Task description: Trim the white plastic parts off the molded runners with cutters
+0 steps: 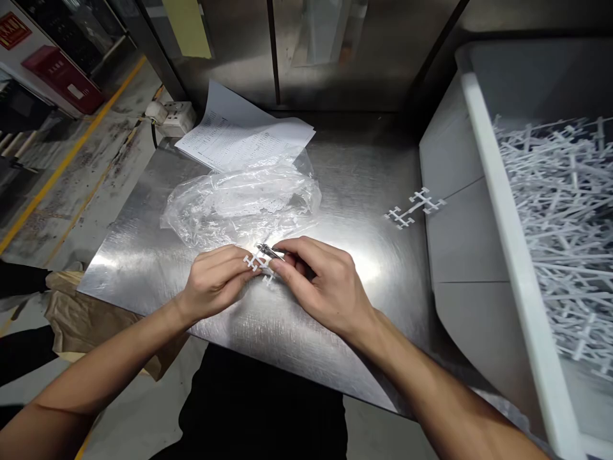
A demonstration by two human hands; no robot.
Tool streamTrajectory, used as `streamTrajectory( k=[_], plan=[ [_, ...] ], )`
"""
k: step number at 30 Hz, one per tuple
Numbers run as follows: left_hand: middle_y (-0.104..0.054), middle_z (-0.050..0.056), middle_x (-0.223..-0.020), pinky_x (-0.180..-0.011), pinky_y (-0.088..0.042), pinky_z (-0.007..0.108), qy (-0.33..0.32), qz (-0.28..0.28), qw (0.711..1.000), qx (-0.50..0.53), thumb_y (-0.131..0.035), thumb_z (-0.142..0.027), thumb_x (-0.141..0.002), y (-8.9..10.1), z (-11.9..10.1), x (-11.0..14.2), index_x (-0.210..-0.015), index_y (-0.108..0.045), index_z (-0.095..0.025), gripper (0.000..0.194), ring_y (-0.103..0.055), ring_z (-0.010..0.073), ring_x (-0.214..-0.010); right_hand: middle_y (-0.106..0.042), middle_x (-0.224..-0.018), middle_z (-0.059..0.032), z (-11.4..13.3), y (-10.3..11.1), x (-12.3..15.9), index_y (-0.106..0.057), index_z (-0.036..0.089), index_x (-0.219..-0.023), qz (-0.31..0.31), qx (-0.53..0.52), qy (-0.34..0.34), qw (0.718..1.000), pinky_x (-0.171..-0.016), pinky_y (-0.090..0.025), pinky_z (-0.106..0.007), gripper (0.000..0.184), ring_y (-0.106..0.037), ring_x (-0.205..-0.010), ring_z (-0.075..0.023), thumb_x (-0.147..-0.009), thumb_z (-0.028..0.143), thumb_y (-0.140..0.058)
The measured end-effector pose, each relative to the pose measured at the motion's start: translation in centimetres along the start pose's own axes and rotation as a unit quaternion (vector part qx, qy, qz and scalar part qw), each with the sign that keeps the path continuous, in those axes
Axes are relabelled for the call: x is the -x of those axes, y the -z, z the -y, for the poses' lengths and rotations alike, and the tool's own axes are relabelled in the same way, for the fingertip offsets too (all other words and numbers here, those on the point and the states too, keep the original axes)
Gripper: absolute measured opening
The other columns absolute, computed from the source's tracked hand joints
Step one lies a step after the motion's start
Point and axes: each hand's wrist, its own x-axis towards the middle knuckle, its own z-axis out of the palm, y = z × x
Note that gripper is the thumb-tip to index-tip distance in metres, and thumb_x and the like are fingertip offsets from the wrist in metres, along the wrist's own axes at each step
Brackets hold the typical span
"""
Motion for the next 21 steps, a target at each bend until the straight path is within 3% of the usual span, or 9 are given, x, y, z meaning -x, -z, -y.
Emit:
streamTrajectory(
  k=[21],
  plan=[
    [-0.082, 0.007, -0.095, -0.074, -0.062, 0.031, -0.003, -0.002, 1.0, 0.01, -0.066, -0.01, -0.106, 0.04, 0.12, 0.05, -0.108, -0.075, -0.019, 0.013, -0.078, 0.0185, -0.083, -0.079, -0.091, -0.0029, 0.42, 0.39, -0.09, -0.078, 0.023, -0.115, 0.004, 0.011, 0.022, 1.0, -0.07, -0.055, -0.034, 0.011, -0.072, -0.077, -0.0192, -0.107, 0.027, -0.072]
  ],
)
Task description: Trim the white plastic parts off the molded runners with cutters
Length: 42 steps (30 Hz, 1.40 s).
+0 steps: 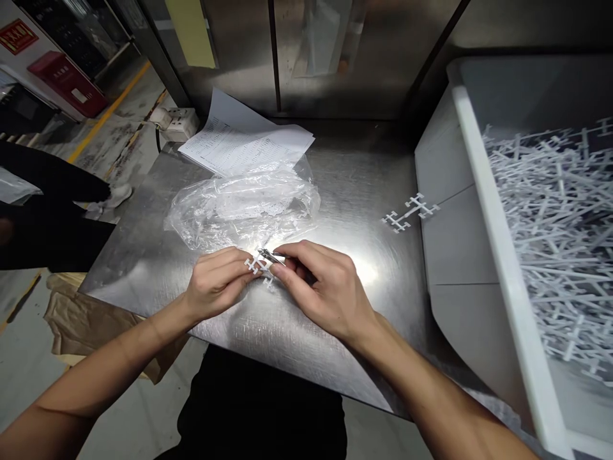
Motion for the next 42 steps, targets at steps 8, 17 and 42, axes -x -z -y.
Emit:
streamTrajectory(
  k=[8, 17, 42],
  plan=[
    [-0.082, 0.006, -0.095, -0.073, -0.061, 0.03, -0.01, 0.007, 1.0, -0.014, -0.063, -0.011, -0.107, -0.1, 0.0, 0.1, -0.111, -0.075, -0.02, 0.016, -0.077, 0.018, -0.082, -0.079, -0.091, -0.0036, 0.3, -0.1, 0.0, -0.078, 0.023, -0.114, 0.0, 0.005, 0.0, 1.0, -0.071, -0.055, -0.034, 0.012, -0.072, -0.077, -0.02, -0.108, 0.029, -0.07],
    [-0.08, 0.005, -0.091, -0.074, -0.061, 0.03, 0.025, 0.018, 0.999, -0.026, -0.066, -0.015, -0.108, -0.6, 0.4, 0.4, -0.105, -0.075, -0.019, 0.01, -0.076, 0.0171, -0.082, -0.077, -0.079, -0.0006, -1.0, -1.5, -0.2, -0.081, 0.021, -0.1, -0.005, -0.076, -0.149, 0.986, -0.064, -0.051, -0.03, 0.016, -0.068, -0.069, -0.0173, -0.103, 0.034, -0.073],
    [-0.081, 0.005, -0.093, -0.074, -0.061, 0.03, 0.024, 0.016, 0.998, -0.055, -0.065, -0.013, -0.107, -0.7, 0.3, 0.3, -0.105, -0.074, -0.018, 0.011, -0.078, 0.018, -0.082, -0.072, -0.078, 0.0007, 1.3, -0.7, -0.2, -0.079, 0.022, -0.104, 0.026, -0.028, -0.136, 0.99, -0.066, -0.048, -0.033, 0.014, -0.065, -0.068, -0.0173, -0.104, 0.035, -0.072]
  ],
)
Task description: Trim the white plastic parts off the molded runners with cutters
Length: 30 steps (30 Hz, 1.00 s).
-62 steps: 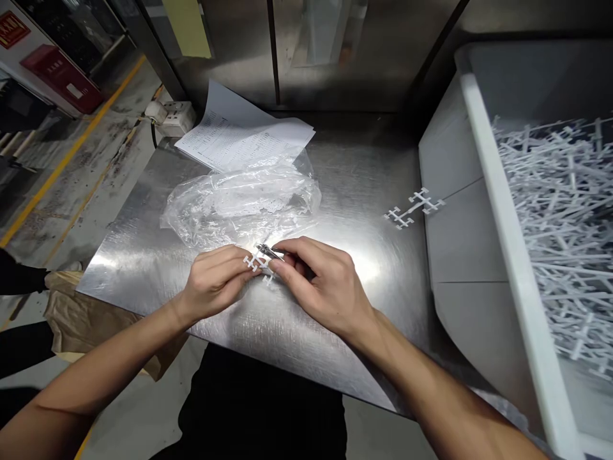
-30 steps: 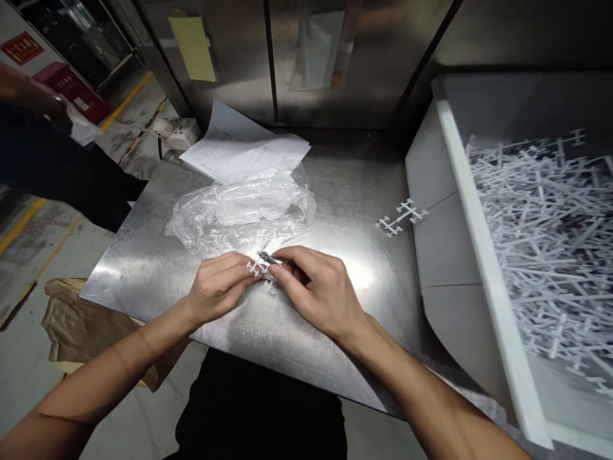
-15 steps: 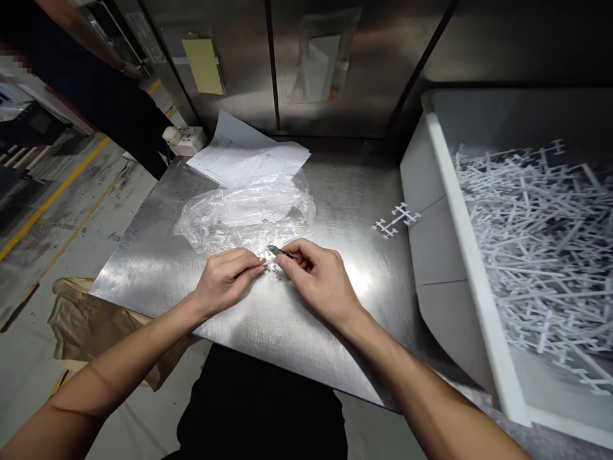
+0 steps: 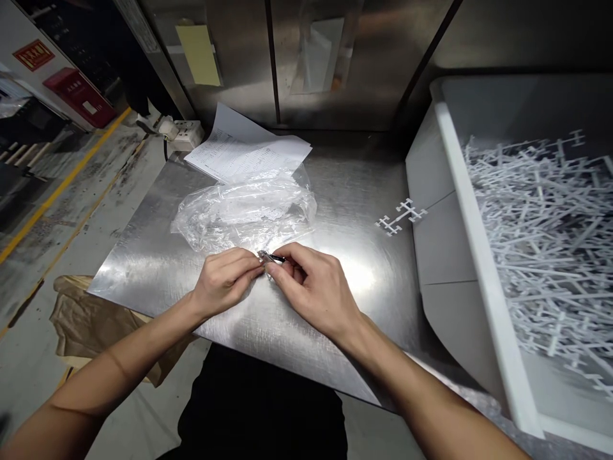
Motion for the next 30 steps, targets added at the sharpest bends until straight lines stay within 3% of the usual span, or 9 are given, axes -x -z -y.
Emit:
streamTrajectory(
  k=[17, 30],
  plan=[
    [-0.079, 0.005, -0.089, -0.07, -0.059, 0.029, 0.004, -0.019, 1.0, -0.008, -0.066, -0.012, -0.107, 0.15, -0.16, -0.04, -0.103, -0.074, -0.017, 0.01, -0.074, 0.0168, -0.078, -0.074, -0.084, 0.0004, -0.1, 0.0, 0.15, -0.079, 0.024, -0.106, -0.007, -0.024, 0.014, 1.0, -0.064, -0.05, -0.032, 0.012, -0.066, -0.072, -0.0161, -0.105, 0.035, -0.075],
    [-0.08, 0.005, -0.091, -0.068, -0.059, 0.029, -0.014, -0.02, 1.0, -0.007, -0.065, -0.01, -0.106, 0.13, -0.11, -0.02, -0.105, -0.073, -0.016, 0.01, -0.075, 0.0172, -0.078, -0.074, -0.088, -0.0012, 0.0, 0.01, 0.25, -0.078, 0.022, -0.11, -0.008, -0.009, 0.07, 0.997, -0.07, -0.053, -0.033, 0.01, -0.068, -0.077, -0.017, -0.106, 0.03, -0.073]
  ],
)
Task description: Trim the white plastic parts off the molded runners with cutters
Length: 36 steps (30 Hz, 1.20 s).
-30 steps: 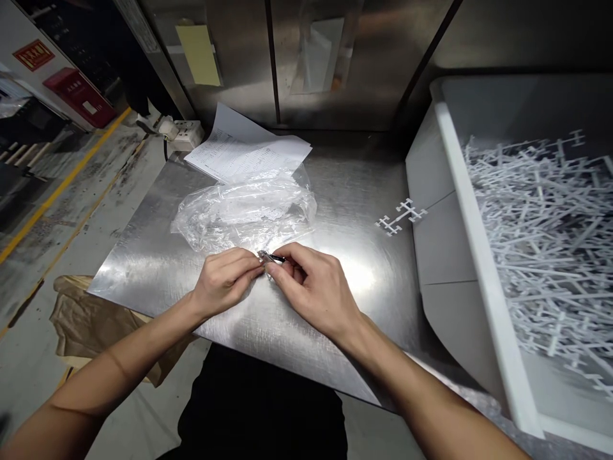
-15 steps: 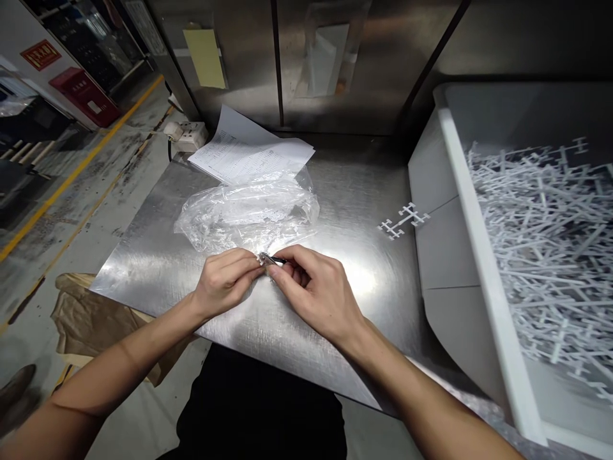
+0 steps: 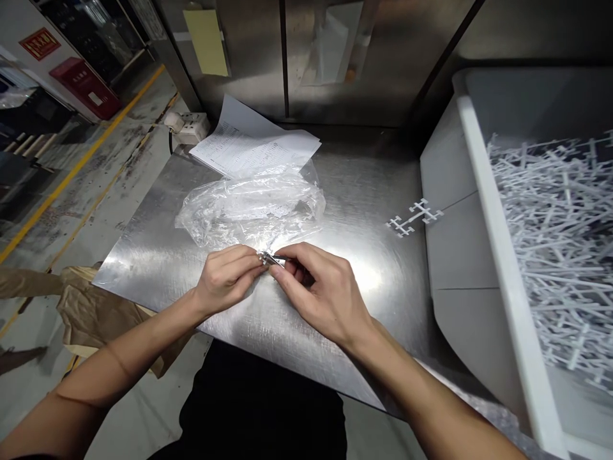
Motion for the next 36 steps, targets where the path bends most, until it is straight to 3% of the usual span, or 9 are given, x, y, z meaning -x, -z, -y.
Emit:
streamTrajectory(
  k=[7, 14, 21, 31, 36],
  plan=[
    [-0.08, 0.005, -0.091, -0.07, -0.06, 0.029, -0.013, 0.007, 1.0, -0.017, -0.064, -0.01, -0.107, -0.1, 0.0, 0.1, -0.105, -0.073, -0.016, 0.012, -0.076, 0.0175, -0.08, -0.075, -0.087, -0.0011, -0.1, -0.1, 0.0, -0.079, 0.022, -0.109, -0.002, 0.001, -0.006, 1.0, -0.07, -0.052, -0.033, 0.012, -0.068, -0.074, -0.0175, -0.106, 0.032, -0.073],
    [-0.079, 0.004, -0.09, -0.07, -0.059, 0.029, -0.003, 0.027, 0.999, -0.04, -0.061, -0.013, -0.109, -0.4, 0.2, 0.4, -0.108, -0.074, -0.018, 0.014, -0.074, 0.0163, -0.079, -0.072, -0.076, -0.0014, -1.2, -1.2, -0.4, -0.079, 0.021, -0.097, -0.018, -0.078, -0.127, 0.989, -0.062, -0.047, -0.032, 0.025, -0.063, -0.068, -0.018, -0.103, 0.045, -0.073],
    [-0.08, 0.003, -0.091, -0.071, -0.059, 0.029, 0.019, 0.032, 0.998, -0.048, -0.062, -0.015, -0.109, -0.4, 0.1, 0.3, -0.111, -0.075, -0.018, 0.013, -0.075, 0.0168, -0.08, -0.062, -0.067, -0.0001, -1.8, -1.3, -1.2, -0.077, 0.019, -0.089, -0.019, -0.155, -0.171, 0.973, -0.051, -0.034, -0.028, 0.037, -0.051, -0.06, -0.0151, -0.098, 0.055, -0.077],
    [-0.071, 0.003, -0.079, -0.064, -0.05, 0.028, 0.072, -0.015, 0.997, -0.007, -0.059, -0.013, -0.109, 0.5, -0.4, -0.5, -0.094, -0.071, -0.017, 0.02, -0.068, 0.0148, -0.072, -0.074, -0.087, -0.0038, -2.3, 1.0, -1.1, -0.082, 0.022, -0.108, 0.004, -0.091, -0.132, 0.987, -0.068, -0.051, -0.035, 0.028, -0.067, -0.077, -0.0211, -0.1, 0.048, -0.076],
    [-0.073, 0.003, -0.085, -0.068, -0.053, 0.028, 0.096, -0.037, 0.994, 0.021, -0.058, -0.014, -0.11, 0.7, -0.5, -0.5, -0.1, -0.071, -0.018, 0.016, -0.069, 0.0143, -0.076, -0.079, -0.094, -0.0046, -2.3, 1.4, -1.0, -0.082, 0.024, -0.112, 0.026, -0.056, -0.108, 0.992, -0.075, -0.055, -0.039, 0.025, -0.073, -0.084, -0.0244, -0.101, 0.046, -0.076]
  ],
)
